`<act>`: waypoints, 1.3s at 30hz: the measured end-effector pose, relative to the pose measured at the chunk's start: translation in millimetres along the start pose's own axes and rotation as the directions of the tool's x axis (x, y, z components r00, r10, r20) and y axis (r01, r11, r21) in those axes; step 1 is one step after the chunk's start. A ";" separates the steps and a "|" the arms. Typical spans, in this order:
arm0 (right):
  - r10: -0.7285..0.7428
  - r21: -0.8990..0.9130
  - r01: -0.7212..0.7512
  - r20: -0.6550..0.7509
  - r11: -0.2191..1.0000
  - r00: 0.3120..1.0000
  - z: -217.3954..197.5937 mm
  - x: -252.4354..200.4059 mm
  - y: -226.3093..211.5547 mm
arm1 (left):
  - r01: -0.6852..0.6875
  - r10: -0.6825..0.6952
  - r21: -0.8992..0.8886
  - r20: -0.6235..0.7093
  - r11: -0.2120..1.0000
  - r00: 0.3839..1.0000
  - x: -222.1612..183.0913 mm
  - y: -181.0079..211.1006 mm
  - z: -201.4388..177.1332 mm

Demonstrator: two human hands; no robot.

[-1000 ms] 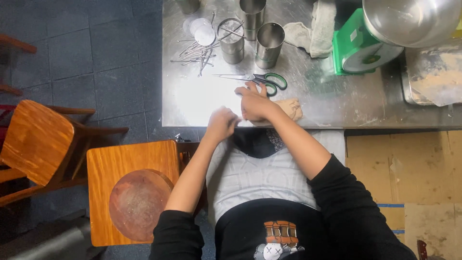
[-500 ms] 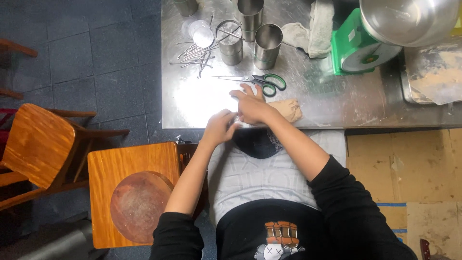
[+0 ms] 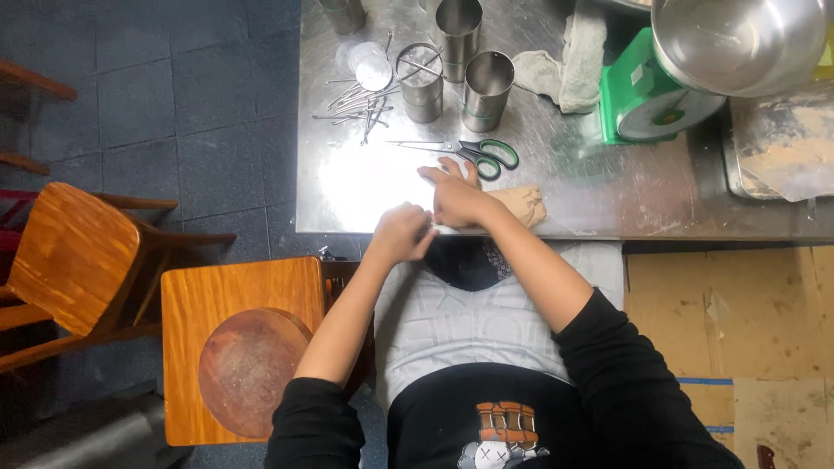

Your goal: Wrapping portions of meat mixture in plastic film using a wooden block to assist and scissors to cut the film.

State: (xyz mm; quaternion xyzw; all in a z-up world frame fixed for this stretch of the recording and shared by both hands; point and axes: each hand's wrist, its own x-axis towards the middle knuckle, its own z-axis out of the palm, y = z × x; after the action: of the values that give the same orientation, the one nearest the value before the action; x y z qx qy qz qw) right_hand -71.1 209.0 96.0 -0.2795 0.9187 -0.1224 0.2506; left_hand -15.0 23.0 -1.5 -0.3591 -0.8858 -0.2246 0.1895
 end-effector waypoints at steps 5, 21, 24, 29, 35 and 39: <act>-0.063 -0.134 0.054 -0.063 0.990 0.996 -2.5 -5.4 -8.5 | 0.433 -0.316 -0.211 0.427 0.876 0.847 19.2 -6.2 -5.6; -0.182 -0.227 -0.028 -0.842 0.974 0.509 120.3 -131.0 70.8 | -0.185 0.062 0.319 0.360 0.930 0.931 12.2 -18.7 23.0; -0.321 -0.383 -0.043 -0.824 0.923 0.467 115.4 -121.6 80.7 | -0.165 0.027 0.328 0.388 0.930 0.921 33.1 -8.0 8.6; -0.414 -0.484 -0.064 -0.804 0.873 0.427 86.9 -94.5 99.9 | -0.126 -0.034 0.349 0.418 0.929 0.908 39.5 -15.2 11.0; -0.471 -0.557 -0.067 -0.755 0.828 0.455 55.4 -57.5 133.9 | -0.047 -0.172 0.446 0.438 0.894 0.882 54.8 -39.7 19.8; -0.338 -0.432 -0.011 -0.722 0.902 0.604 47.6 -39.2 152.3 | 0.029 -0.289 0.489 0.466 0.872 0.836 68.4 -43.8 22.1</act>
State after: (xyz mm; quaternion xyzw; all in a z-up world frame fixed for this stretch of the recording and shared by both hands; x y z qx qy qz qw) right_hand -86.6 351.4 15.6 -0.3269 0.9094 -0.0675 -0.2483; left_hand -96.3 44.4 2.7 -0.2734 -0.9582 0.0844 0.0004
